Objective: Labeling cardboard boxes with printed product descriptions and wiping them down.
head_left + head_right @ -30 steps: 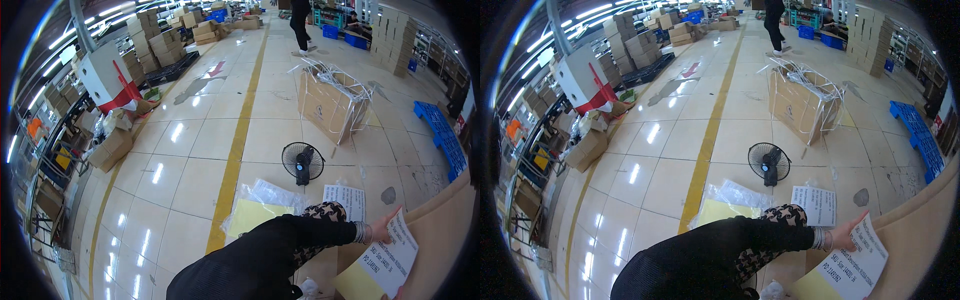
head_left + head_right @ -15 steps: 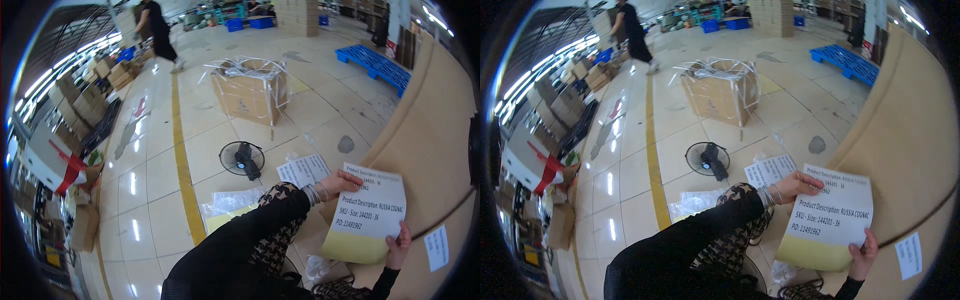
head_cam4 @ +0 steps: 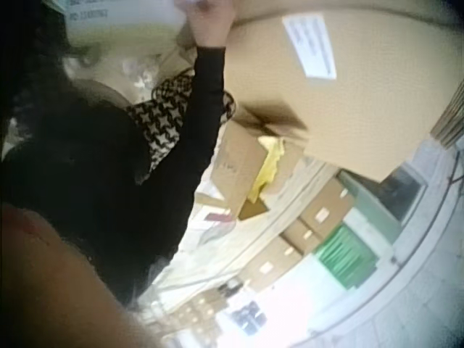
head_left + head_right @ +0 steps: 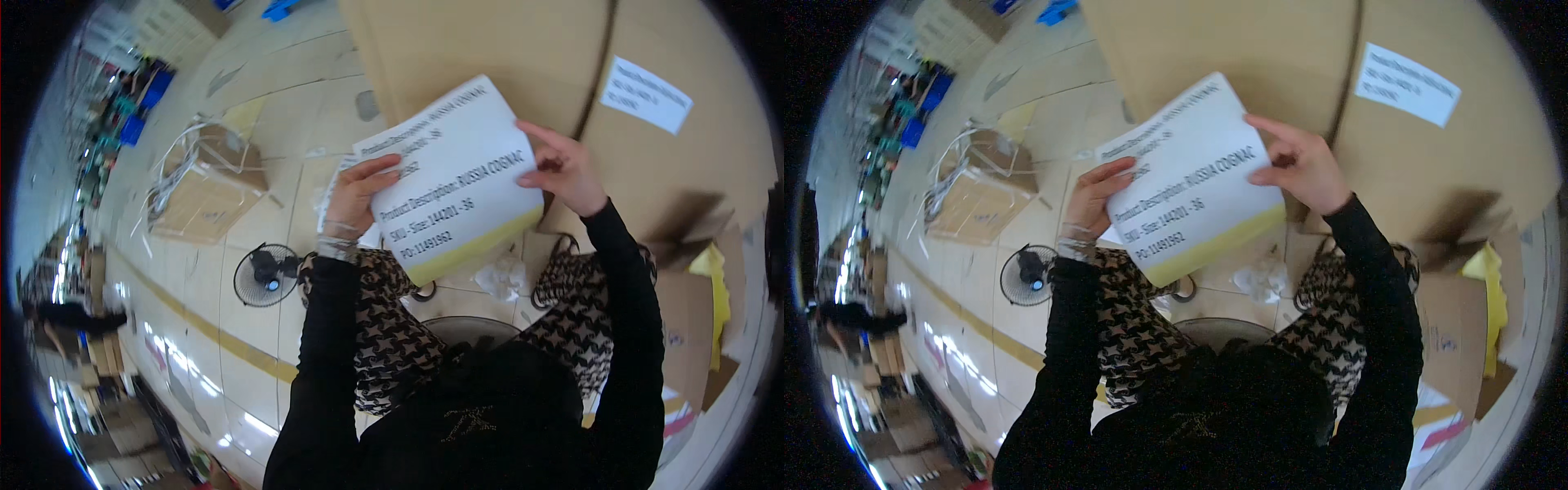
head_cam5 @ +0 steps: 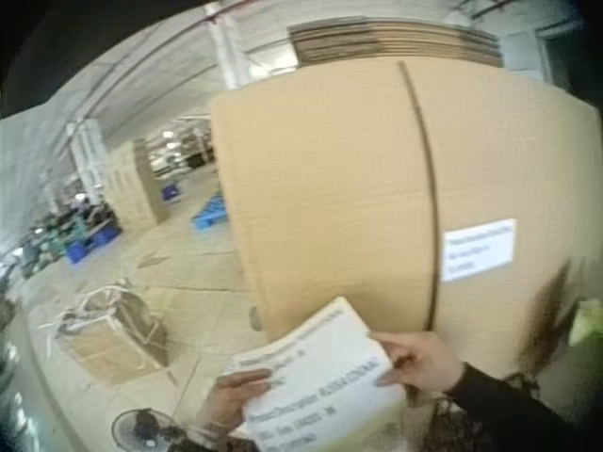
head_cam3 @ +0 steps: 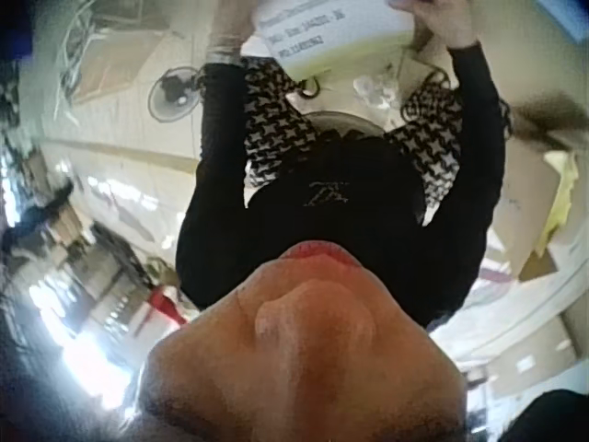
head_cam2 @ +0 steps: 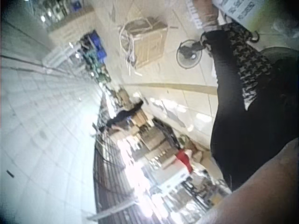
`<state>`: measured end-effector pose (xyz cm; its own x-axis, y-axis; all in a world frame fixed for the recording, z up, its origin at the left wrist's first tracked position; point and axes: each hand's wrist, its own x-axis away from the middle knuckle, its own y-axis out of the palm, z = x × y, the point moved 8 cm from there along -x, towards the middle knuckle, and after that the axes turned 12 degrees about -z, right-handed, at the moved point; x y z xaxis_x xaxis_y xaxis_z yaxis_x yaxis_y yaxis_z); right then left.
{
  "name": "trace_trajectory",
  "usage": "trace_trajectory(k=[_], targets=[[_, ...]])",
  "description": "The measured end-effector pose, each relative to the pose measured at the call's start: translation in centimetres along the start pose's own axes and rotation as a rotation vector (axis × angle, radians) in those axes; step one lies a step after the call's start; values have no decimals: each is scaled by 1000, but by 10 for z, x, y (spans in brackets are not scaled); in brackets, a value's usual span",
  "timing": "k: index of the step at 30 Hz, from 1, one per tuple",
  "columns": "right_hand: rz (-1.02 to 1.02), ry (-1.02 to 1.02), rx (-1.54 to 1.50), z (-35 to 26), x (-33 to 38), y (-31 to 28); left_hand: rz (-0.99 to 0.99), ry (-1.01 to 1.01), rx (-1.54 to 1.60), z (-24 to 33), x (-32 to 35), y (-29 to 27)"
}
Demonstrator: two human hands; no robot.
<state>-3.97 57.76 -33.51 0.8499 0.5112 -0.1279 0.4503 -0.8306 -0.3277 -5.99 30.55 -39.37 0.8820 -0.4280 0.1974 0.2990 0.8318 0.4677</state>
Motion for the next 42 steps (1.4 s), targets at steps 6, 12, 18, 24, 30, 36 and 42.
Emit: trace_trajectory(k=[6,12,18,24,30,36,42], targets=[[31,44,-124,5,1,-2,-79,-23,-78,-1,0,14],[96,54,-63,19,2,-5,-107,-93,-107,-5,0,14],[101,53,-3,18,3,-5,-128,-118,-138,-10,1,13],[156,61,-125,22,1,-6,-148,-142,-175,-8,1,10],[134,93,78,17,1,-8,-164,-152,-230,-5,5,11],[-49,-8,203,-12,5,12,71,91,-579,35,3,-7],[-156,-160,245,-29,3,45,-298,-49,-738,-14,-11,37]])
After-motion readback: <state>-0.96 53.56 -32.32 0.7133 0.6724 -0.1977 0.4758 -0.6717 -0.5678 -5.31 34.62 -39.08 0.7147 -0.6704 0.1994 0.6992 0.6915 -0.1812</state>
